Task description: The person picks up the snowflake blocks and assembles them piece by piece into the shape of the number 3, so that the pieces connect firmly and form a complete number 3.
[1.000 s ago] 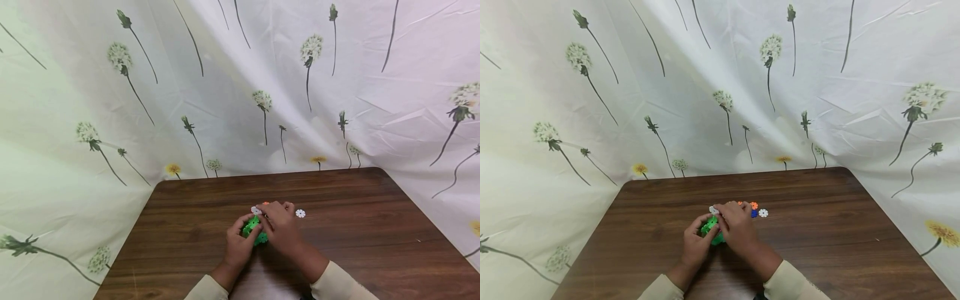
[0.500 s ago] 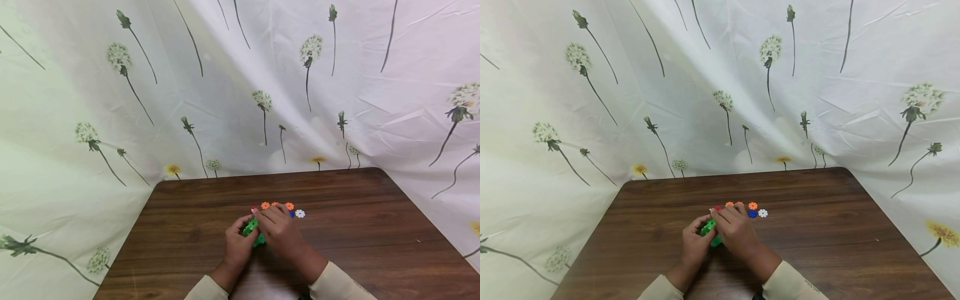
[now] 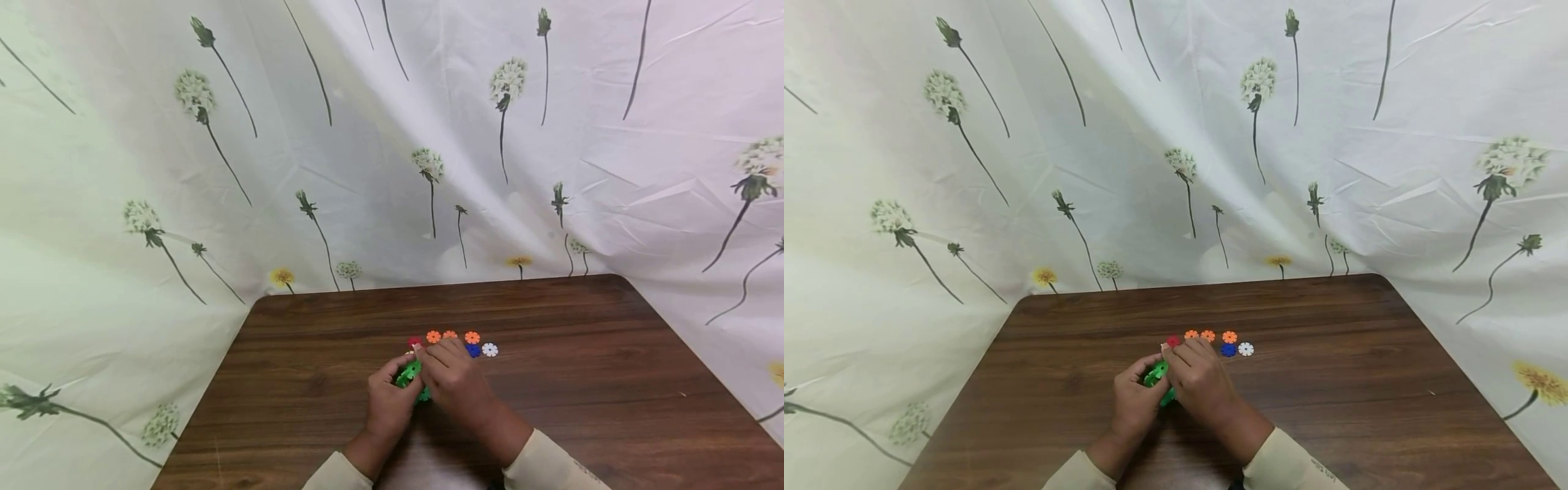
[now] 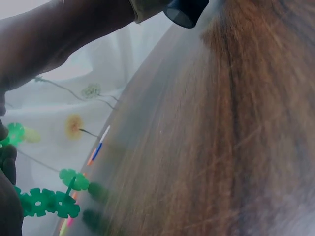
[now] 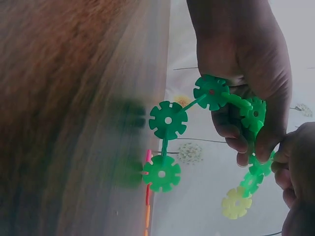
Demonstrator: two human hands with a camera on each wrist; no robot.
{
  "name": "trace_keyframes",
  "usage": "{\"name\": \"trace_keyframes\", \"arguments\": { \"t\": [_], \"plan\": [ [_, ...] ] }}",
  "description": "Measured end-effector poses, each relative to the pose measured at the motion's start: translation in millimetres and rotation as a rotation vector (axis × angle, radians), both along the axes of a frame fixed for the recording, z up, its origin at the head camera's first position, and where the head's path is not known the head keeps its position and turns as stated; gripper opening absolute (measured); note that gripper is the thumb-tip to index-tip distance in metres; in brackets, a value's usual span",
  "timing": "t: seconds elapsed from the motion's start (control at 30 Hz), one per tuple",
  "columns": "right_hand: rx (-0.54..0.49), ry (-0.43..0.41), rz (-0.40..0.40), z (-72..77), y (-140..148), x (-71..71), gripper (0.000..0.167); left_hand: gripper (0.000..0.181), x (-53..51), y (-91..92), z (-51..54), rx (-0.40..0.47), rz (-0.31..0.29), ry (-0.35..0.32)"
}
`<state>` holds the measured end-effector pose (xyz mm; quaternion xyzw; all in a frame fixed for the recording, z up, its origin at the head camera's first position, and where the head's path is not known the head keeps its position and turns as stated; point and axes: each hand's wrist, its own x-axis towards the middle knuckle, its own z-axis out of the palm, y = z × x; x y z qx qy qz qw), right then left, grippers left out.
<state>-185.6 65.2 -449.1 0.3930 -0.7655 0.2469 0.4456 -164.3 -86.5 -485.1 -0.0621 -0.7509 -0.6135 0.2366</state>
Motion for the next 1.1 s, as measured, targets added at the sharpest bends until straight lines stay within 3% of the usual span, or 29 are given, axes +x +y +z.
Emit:
{"name": "trace_keyframes", "arguments": {
  "t": [0.17, 0.3, 0.53, 0.63, 0.87, 1.1],
  "plan": [
    [0.009, -0.003, -0.006, -0.5, -2, 0.9, 0.035, 0.026, -2.3, -2.9, -0.3, -0.032, 0.019, 0.049],
    [-0.011, 0.011, -0.015, -2.5, 0, 0.0, 0.036, 0.031, -6.2, -6.3, -0.6, -0.025, -0.018, 0.084],
    [-0.189, 0.05, -0.019, -3.6, 5, -9.2, 0.037, 0.035, -11.6, -12.2, -2.1, -0.044, -0.084, 0.109],
    [-0.282, -0.005, -0.036, -5.2, 9, -14.7, 0.037, 0.036, -12.8, -15.4, -2.4, -0.072, -0.113, 0.119],
    [-0.451, -0.215, -0.089, -17.6, 26, -30.4, 0.034, 0.05, -13.0, -21.2, -1.9, -0.139, -0.206, 0.071],
    [-0.505, -0.36, -0.183, -29.9, 47, -50.1, 0.032, 0.037, -12.3, -22.0, 0.4, -0.145, -0.252, 0.092]
  ]
}}
